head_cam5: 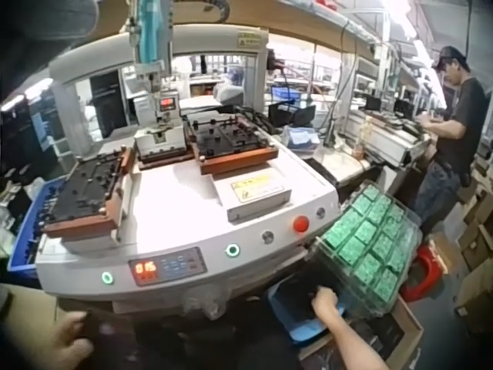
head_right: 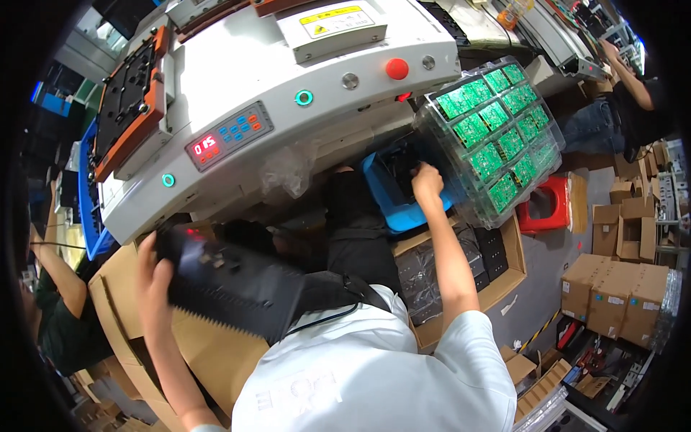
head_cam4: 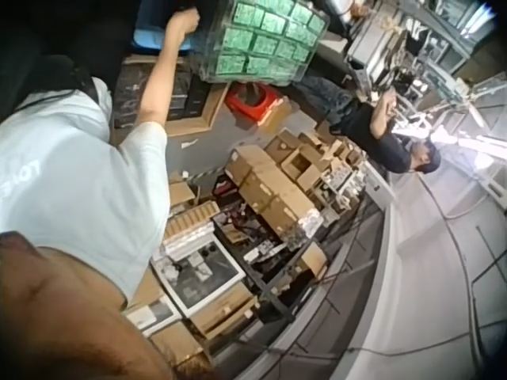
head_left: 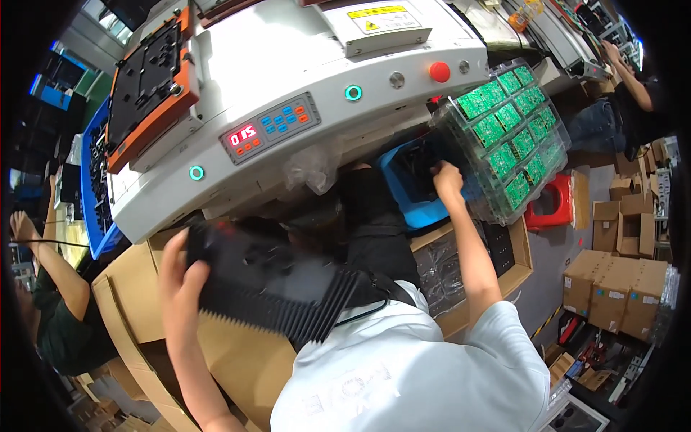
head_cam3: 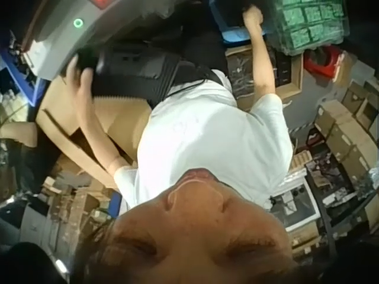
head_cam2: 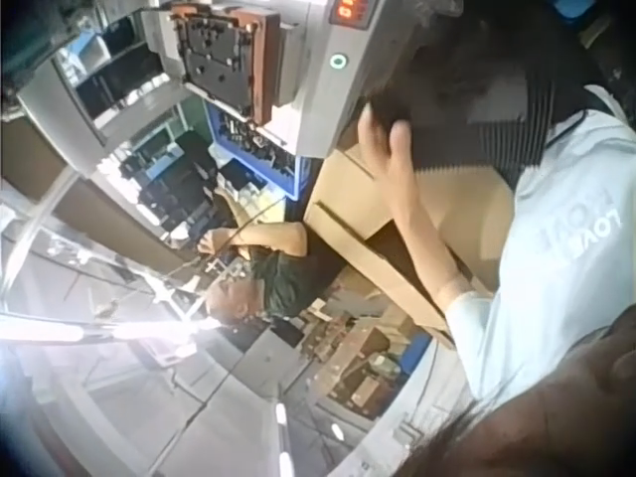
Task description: The recorder is taking black electronic housings, placing them into a machine jig for assembly, and then packing the finished components into cardboard boxes.
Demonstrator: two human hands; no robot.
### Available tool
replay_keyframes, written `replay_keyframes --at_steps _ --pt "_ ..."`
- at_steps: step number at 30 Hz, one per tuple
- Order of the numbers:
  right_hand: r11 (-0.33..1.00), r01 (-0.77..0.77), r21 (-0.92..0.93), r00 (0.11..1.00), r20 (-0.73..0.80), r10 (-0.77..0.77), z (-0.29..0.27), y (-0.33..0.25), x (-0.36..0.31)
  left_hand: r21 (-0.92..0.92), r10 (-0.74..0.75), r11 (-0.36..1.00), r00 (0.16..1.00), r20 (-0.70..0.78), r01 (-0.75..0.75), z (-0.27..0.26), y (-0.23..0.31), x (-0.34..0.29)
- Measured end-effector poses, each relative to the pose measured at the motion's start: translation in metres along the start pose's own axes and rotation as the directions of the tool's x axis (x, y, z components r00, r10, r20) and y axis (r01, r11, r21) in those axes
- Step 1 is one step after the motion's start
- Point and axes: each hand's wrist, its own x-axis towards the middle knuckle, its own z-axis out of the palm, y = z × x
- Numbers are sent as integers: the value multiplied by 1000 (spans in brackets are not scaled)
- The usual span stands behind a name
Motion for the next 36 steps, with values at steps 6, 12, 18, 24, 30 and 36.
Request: replay_keyframes --at_steps 6,12,18,24,30,36 --pt "575 402 713 895 -175 -410 -125 -98 -117 70 -54 997 932 357 31 58 -32 59" --pt "427 756 496 599 -262 -756 -117 -173 -207 130 -118 989 925 361 75 59 -49 56" --pt "500 783 369 604 -264 -752 -102 -178 -215 192 -48 981 954 295 -10 54 -46 53" --pt "491 794 358 588 -249 -770 -97 -169 -212 201 -39 979 948 315 -27 55 -48 56" --pt "467 801 374 576 -269 -772 -96 -167 -216 271 -59 962 936 346 -39 64 -47 50" --pt "477 787 391 597 -287 -749 -92 -153 -218 239 -87 971 932 351 0 69 -60 50"
